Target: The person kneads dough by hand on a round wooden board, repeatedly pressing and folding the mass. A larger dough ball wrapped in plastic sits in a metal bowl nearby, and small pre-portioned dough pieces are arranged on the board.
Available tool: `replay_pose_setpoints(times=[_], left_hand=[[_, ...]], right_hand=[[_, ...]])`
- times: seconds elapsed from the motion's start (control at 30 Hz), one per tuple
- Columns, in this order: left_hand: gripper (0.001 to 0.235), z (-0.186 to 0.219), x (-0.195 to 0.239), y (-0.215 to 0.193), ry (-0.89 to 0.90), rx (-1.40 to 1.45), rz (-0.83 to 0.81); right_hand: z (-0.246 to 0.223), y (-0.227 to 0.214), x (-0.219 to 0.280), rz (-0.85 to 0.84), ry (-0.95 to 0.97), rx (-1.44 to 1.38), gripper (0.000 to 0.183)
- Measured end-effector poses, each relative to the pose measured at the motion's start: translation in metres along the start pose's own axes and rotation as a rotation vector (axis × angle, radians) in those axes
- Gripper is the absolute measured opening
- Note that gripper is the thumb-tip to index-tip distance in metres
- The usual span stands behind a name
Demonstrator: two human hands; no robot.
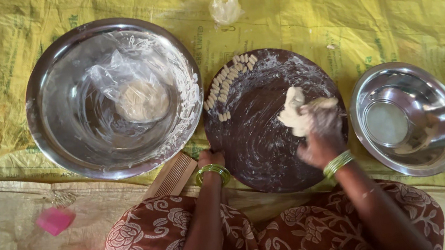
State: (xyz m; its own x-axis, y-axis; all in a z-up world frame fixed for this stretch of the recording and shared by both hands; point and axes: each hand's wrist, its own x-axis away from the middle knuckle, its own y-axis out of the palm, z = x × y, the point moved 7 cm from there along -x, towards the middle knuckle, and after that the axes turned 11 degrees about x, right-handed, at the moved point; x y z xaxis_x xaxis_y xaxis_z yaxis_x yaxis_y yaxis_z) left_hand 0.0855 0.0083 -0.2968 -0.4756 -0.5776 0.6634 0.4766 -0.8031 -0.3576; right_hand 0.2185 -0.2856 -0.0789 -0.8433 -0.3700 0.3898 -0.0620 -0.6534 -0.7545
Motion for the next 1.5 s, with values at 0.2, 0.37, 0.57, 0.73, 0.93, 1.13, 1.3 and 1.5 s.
replay_pose_setpoints(times=[0.2,0.37,0.57,0.73,0.93,1.13,1.3,1.5], left_hand=[[0.038,0.023,0.0,-0.021,0.093,0.061,0.1],[0.04,0.039,0.015,-0.021,0.073,-0.019,0.128],[0.039,0.032,0.032,-0.01,-0.02,-0.298,0.031],[0.047,0.031,0.016,-0.018,0.292,-0.047,0.178],[0.056,0.007,0.008,-0.022,0.209,-0.016,0.101],[0.059,0.029,0.032,-0.034,-0.077,-0.009,-0.081],[0.062,0.054,0.036,-0.042,-0.042,-0.274,-0.025],[0.044,0.041,0.011,-0.042,0.145,-0.042,-0.065]], right_hand=[[-0.021,0.045,0.022,0.028,-0.281,-1.194,0.064],[0.052,0.093,-0.005,0.451,0.314,-1.571,0.035],[-0.054,0.02,-0.029,0.673,0.538,-0.501,0.128],[-0.095,-0.03,-0.103,0.596,0.187,-0.249,0.111],[-0.001,-0.022,-0.203,0.46,0.046,-0.483,0.039],[0.067,-0.012,-0.24,0.409,0.143,-0.253,0.036],[-0.008,-0.008,-0.193,0.345,0.219,-0.343,0.037],[-0.153,-0.026,-0.042,0.595,-0.152,-0.346,0.037]])
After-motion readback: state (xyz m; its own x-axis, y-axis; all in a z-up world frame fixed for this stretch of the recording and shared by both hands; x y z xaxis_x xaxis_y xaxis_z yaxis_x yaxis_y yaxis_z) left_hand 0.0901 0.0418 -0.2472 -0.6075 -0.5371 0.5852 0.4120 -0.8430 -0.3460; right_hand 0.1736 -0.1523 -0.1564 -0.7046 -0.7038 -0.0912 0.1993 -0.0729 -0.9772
